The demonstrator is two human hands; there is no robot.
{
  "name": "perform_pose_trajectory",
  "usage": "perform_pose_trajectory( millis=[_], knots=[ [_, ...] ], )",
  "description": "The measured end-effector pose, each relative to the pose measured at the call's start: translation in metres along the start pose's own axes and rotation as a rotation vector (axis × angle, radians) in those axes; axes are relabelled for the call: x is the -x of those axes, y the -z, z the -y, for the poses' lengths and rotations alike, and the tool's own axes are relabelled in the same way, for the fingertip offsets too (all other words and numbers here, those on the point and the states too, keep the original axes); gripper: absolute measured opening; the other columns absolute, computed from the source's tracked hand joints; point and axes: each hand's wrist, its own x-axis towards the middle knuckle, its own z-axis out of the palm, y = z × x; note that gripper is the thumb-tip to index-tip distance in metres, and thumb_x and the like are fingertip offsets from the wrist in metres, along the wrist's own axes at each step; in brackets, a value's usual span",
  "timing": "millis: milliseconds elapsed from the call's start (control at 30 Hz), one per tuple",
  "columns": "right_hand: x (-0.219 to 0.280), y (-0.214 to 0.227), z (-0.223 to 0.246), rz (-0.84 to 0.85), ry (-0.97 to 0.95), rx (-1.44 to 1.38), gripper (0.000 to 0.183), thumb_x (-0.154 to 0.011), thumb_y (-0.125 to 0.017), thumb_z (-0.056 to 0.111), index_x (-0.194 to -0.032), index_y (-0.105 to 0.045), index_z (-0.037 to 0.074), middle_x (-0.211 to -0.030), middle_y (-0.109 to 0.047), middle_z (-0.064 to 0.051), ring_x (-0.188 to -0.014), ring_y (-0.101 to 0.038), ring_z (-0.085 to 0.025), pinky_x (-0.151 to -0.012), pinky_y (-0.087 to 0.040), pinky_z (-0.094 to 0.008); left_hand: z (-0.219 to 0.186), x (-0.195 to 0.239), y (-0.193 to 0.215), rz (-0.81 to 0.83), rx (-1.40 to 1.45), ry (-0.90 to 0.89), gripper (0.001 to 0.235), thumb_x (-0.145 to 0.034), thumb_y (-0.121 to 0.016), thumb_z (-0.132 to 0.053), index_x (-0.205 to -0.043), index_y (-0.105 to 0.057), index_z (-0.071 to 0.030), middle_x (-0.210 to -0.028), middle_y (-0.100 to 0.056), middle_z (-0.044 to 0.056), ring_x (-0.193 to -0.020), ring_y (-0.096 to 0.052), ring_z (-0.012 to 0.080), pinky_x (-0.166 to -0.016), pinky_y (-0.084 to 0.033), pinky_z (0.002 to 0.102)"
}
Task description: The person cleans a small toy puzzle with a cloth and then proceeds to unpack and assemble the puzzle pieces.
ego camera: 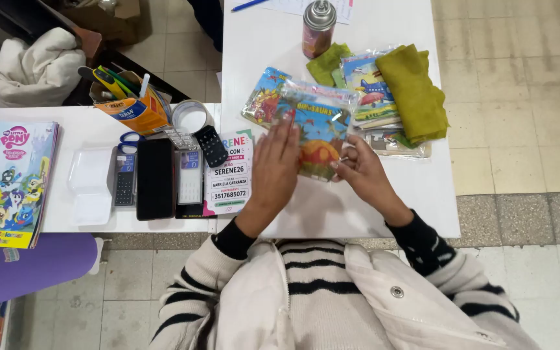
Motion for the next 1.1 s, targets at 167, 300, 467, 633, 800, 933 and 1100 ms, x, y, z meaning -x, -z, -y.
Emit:
perform_pose_trajectory(
  millis=[167, 300, 467, 633, 800, 933, 1100],
  knots=[
    [-0.07, -0.018, -0.012, -0.038, -0.041, -0.143, 0.063, -0.096, -0.064, 0.0, -0.151, -0.032, 0.0, -0.107, -0.067, -0.009, -0.091, -0.07, -0.014, -0.077, -0.063, -0.031, -0.008, 0.003, -0.025, 0.121, 0.13, -0.003, 0.062, -0.092, -0.065, -0.013, -0.149, -0.044, 0.002, -0.157, -0.042, 0.021, -0.148, -0.038, 0.0377, -0.118, -0.031, 0.058],
    [-0.091, -0.02, -0.022, -0.003, -0.102, -0.232, 0.072, -0.095, -0.064, 0.001, -0.158, -0.028, 0.003, -0.108, -0.067, -0.007, -0.096, -0.069, -0.013, -0.083, -0.061, -0.031, 0.012, 0.007, -0.047, 0.18, 0.019, -0.022, 0.058, -0.096, -0.056, -0.006, -0.152, -0.045, 0.0, -0.159, -0.043, 0.017, -0.149, -0.04, 0.0352, -0.122, -0.033, 0.052],
    [-0.085, -0.004, -0.022, 0.198, -0.047, 0.069, 0.07, -0.092, -0.066, 0.001, -0.155, -0.036, 0.004, -0.119, -0.067, -0.008, -0.106, -0.067, -0.017, -0.091, -0.059, -0.033, 0.027, 0.004, -0.069, 0.227, -0.051, -0.001, 0.058, -0.093, -0.056, -0.007, -0.15, -0.046, 0.0, -0.158, -0.043, 0.017, -0.147, -0.041, 0.0365, -0.121, -0.033, 0.052],
    [-0.046, 0.03, 0.037, -0.227, 0.415, 0.84, 0.051, -0.094, -0.077, 0.005, -0.141, -0.057, 0.006, -0.137, -0.061, -0.018, -0.126, -0.06, -0.034, -0.103, -0.054, -0.042, 0.009, 0.006, -0.059, 0.305, -0.067, 0.034, 0.058, -0.095, -0.06, -0.015, -0.148, -0.045, 0.004, -0.157, -0.042, 0.019, -0.145, -0.041, 0.0389, -0.118, -0.033, 0.053],
    [-0.033, 0.087, 0.051, -0.726, 0.392, 1.814, 0.063, -0.076, -0.083, 0.033, -0.133, -0.066, 0.012, -0.138, -0.058, -0.02, -0.124, -0.051, -0.045, -0.095, -0.044, -0.05, -0.025, -0.003, -0.051, 0.435, 0.121, -0.058, 0.063, -0.093, -0.066, -0.025, -0.146, -0.047, 0.001, -0.156, -0.045, 0.018, -0.145, -0.041, 0.0361, -0.119, -0.031, 0.052],
    [-0.022, 0.106, 0.03, -0.533, 0.352, 1.255, 0.052, -0.092, -0.077, 0.004, -0.142, -0.064, 0.0, -0.133, -0.06, -0.021, -0.121, -0.057, -0.041, -0.102, -0.049, -0.048, -0.036, -0.011, -0.054, 0.481, 0.277, -0.058, 0.064, -0.093, -0.066, -0.03, -0.145, -0.047, 0.002, -0.155, -0.044, 0.021, -0.143, -0.046, 0.037, -0.118, -0.034, 0.05],
    [0.002, 0.038, 0.06, -0.23, 0.522, 1.065, 0.041, -0.078, -0.076, 0.005, -0.119, -0.073, 0.005, -0.106, -0.067, -0.015, -0.098, -0.065, -0.035, -0.084, -0.054, -0.044, -0.014, 0.006, -0.108, 0.457, 1.591, 0.417, 0.06, -0.11, -0.051, -0.035, -0.155, -0.033, 0.001, -0.153, -0.051, 0.017, -0.141, -0.054, 0.0246, -0.118, -0.042, 0.036]
  ],
)
